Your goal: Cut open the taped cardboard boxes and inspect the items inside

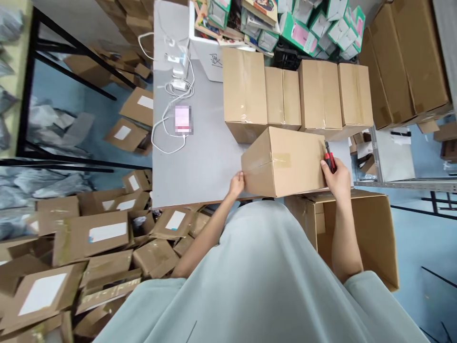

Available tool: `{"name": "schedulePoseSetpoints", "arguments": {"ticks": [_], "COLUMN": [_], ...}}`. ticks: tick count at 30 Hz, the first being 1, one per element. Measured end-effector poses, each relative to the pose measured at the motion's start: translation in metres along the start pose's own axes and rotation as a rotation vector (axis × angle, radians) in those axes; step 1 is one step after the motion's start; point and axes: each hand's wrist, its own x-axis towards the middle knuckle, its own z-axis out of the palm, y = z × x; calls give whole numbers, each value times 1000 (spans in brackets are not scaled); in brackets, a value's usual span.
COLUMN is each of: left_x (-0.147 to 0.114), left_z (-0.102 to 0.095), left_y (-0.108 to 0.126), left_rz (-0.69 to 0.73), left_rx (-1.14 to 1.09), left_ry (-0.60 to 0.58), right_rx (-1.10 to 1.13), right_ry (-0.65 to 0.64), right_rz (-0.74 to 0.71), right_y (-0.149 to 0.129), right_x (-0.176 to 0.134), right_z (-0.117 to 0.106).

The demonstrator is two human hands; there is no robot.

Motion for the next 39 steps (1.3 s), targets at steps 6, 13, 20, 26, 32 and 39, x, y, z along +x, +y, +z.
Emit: {"name": "schedulePoseSetpoints", "arguments": {"ticks": [6, 13, 20, 26, 32, 39], "left_x": [-1, -8, -2, 10, 17, 20], "left_z": [-4, -88, -110, -110, -113, -107], "left_y": [18, 113, 145, 147, 146, 146], "left_rz": [17, 574, 598, 594, 604, 570], "left_rx": [-82, -306, -261, -287, -321, -373], "left_ry": [-157, -197, -284, -358, -404, -406], "right_rx": [-186, -253, -346, -203, -288, -533], "right_ry": [84, 195, 273, -43, -238, -181], "right_rz": [-7, -54, -105, -111, -324, -349], "right_y": [-28, -54, -88, -161, -218, -237], "right_x": [-8, -42, -66, -120, -151, -157], "right_z": [-3, 26, 25, 9, 12, 14]}}
